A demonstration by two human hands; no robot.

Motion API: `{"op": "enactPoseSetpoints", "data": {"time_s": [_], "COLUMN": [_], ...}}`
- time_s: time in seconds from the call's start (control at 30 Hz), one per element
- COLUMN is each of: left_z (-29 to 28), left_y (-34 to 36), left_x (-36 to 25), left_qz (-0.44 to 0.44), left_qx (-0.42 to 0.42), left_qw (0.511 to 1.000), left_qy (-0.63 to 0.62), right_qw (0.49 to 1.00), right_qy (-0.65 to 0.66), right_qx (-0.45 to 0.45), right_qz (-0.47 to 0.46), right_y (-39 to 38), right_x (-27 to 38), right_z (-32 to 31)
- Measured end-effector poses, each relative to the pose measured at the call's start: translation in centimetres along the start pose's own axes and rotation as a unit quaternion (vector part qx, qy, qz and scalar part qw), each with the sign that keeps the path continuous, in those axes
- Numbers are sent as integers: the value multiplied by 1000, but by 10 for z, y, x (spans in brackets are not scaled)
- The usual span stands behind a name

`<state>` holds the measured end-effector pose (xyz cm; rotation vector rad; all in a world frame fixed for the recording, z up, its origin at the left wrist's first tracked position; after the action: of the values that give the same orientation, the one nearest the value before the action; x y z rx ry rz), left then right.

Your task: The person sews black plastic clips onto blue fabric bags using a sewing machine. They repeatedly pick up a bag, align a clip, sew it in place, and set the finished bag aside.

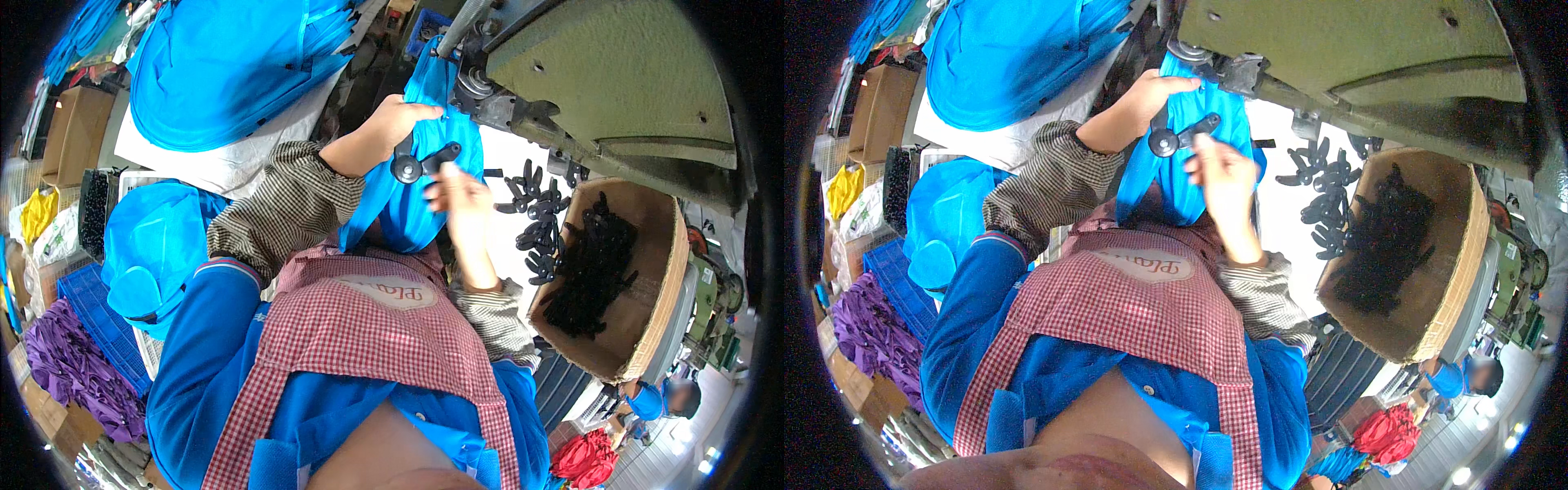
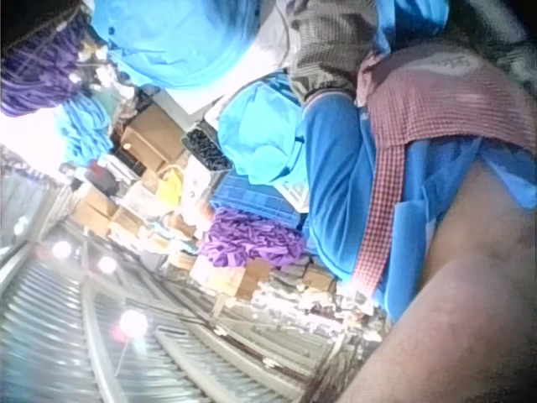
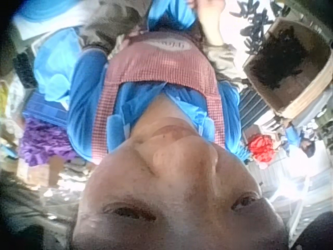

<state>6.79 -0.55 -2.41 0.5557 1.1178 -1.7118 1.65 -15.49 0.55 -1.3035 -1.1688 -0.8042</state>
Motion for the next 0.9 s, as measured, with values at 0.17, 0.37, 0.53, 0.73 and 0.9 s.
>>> {"op": "enactPoseSetpoints", "data": {"time_s": [0.17, 0.37, 0.53, 0.73, 0.9], "left_z": [-12, 4, -5, -6, -5], "left_y": [-6, -48, -48, -42, -49], "left_x": [8, 34, 25, 25, 18], "left_qz": [-6, 31, -11, -34, -10], "left_qx": [-50, 73, 41, 34, 37], "left_qw": [998, 996, 999, 999, 999], "left_qy": [24, 37, 0, -12, -1], "right_qw": [992, 992, 941, 923, 968], "right_qy": [109, 121, -255, -226, -107], "right_qx": [17, 20, -129, 35, 40], "right_qz": [-68, -12, -179, -309, -223], "right_y": [19, 32, 59, 174, 174], "right_x": [19, 9, 18, -57, -59], "right_z": [17, 9, -33, -37, -35]}}
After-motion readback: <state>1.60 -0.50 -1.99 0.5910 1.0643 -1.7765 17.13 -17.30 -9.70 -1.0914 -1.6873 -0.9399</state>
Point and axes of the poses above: each hand's wrist, its own y-axis towards the middle knuckle, its own z-axis out of the palm, x = y × z, the point moved 5 cm from there along y, towards the middle knuckle, and after that the axes turned 3 degrees about y, right-handed, at the moved point
